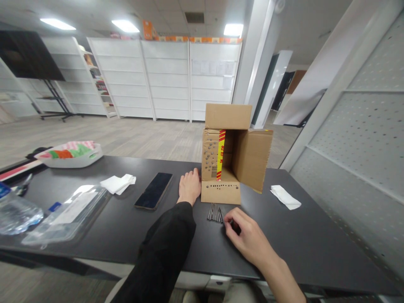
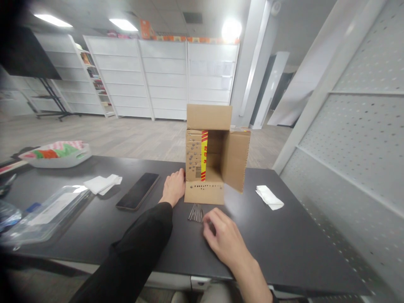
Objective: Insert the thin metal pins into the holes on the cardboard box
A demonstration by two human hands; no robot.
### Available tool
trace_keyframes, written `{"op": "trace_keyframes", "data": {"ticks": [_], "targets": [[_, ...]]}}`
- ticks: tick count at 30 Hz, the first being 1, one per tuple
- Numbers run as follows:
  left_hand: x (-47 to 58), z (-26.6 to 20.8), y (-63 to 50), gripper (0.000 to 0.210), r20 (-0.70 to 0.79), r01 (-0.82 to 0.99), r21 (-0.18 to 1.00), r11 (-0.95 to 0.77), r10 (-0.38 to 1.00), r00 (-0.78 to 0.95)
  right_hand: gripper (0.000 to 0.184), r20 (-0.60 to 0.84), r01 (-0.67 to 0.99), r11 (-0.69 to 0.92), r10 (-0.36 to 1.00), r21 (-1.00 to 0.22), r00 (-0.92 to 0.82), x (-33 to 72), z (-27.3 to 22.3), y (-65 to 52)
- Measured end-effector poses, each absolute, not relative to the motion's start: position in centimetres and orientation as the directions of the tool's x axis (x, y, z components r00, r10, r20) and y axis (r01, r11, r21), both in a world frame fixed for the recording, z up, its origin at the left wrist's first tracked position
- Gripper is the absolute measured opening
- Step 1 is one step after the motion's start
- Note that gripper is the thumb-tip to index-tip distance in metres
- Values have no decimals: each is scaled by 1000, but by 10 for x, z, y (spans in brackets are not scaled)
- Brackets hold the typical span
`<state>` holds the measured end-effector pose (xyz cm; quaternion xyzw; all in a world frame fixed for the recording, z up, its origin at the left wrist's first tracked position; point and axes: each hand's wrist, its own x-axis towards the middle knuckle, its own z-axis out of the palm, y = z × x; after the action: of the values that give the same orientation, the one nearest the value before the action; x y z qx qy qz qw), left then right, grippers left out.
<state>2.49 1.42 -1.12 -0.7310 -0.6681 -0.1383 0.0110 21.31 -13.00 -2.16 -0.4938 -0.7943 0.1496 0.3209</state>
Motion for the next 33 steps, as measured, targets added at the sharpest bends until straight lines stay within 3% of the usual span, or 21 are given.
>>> {"op": "trace_keyframes", "data": {"ticks": [5,33], "targets": [[25,-14,16,28,236,982,158,-104,970,64,14,334,711,479,876,-516,-348,212,-24,-129],[24,-15,16,27,228,981,168,-100,972,60,20,316,682,483,876,-549,-366,212,-23,-127]]}}
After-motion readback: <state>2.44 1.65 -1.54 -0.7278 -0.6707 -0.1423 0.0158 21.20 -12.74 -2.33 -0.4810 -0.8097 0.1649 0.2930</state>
